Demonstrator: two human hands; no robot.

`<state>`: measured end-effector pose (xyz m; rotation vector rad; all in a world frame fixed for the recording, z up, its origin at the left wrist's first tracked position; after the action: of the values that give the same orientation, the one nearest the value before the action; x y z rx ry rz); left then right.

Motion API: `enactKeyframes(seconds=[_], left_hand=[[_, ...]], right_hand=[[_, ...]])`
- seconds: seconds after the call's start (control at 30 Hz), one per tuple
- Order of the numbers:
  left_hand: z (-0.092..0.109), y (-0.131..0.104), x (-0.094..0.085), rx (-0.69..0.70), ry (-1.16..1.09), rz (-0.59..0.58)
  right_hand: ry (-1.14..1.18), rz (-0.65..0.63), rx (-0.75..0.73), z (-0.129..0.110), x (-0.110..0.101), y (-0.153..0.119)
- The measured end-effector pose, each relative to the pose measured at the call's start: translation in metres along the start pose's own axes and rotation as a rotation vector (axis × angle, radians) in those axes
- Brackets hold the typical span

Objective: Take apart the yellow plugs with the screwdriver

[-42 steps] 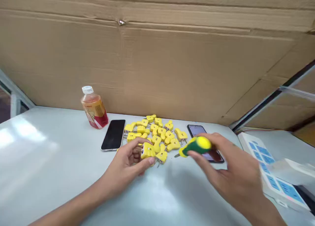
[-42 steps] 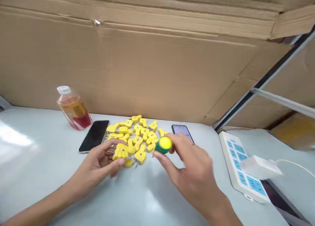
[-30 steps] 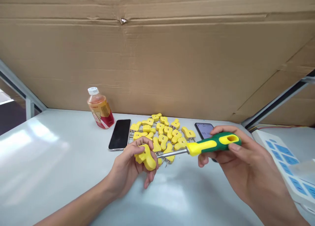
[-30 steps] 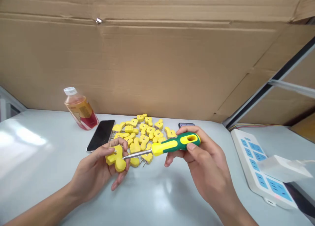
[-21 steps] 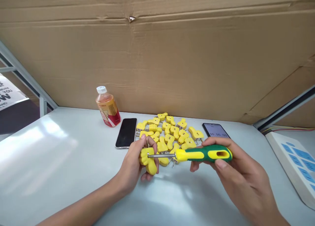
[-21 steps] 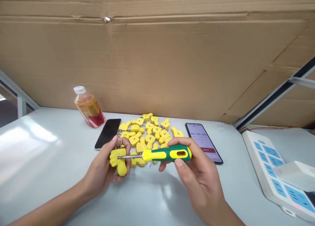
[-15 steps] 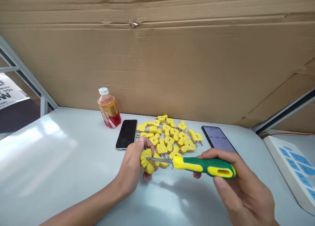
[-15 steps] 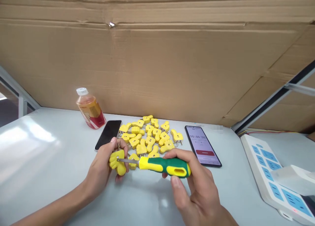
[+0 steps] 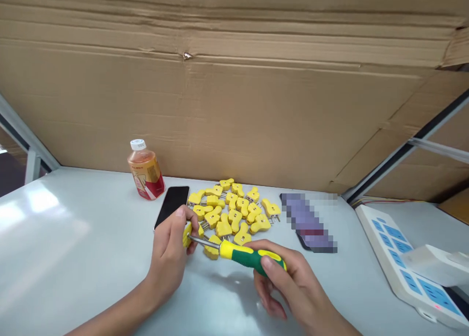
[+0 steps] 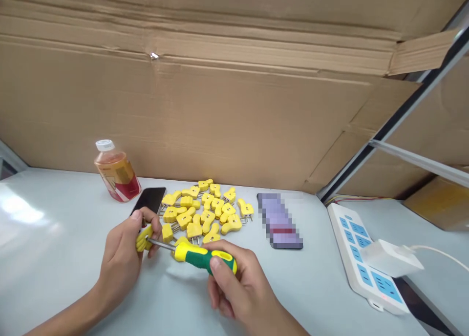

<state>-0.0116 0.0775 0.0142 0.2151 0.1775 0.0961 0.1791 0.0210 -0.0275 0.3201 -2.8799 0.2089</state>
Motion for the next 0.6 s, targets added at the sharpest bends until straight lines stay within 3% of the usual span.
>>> enactKeyframes(seconds=[0.1,0.17,0.2,0.3,0.37,0.43,0.5,0.6], left_hand=[[0.013,-0.003,-0.002,0.147,0.062,-0.008],[0.015,-0.004,0.0,0.151,0.085,-0.034],[0.013,-0.003,0.001,0.118,0.082,-0.042],[0.003,0.0,0.002,-0.044,0.02,-0.045],[-0.002,0.002,0.003,-0.117,-0.033,-0.045],[-0.005,0.003,0.005,-0.142,-0.068,-0.064],[-0.007,0.002,0.007,-0.125,-0.086,-0.09],[-0.007,-0.002,0.011,-0.074,-0.098,-0.138]], right_hand=[[0.293,-0.088,0.329,0.017,0.011,-0.001],[0.25,-0.064,0.328,0.018,0.006,-0.004],[0.159,-0.047,0.268,0.017,0.001,-0.006],[-0.368,0.112,-0.209,-0.004,-0.013,-0.014],[-0.576,0.048,-0.452,-0.011,-0.001,-0.021],[-0.548,0.002,-0.522,-0.013,0.006,-0.022],[-0.298,0.029,-0.342,-0.011,0.002,-0.014],[0.263,0.01,0.277,0.018,0.009,-0.012]])
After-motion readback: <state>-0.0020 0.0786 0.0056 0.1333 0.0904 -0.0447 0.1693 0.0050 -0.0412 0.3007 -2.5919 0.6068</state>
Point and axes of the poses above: each hand's wrist, its own y-axis towards the middle knuckle, its own x-axis out of the palm, z = x × y, the point moved 8 cm from there along y, towards the middle knuckle, and after that the axes turned 11 degrees about y, right-handed, at the moved point
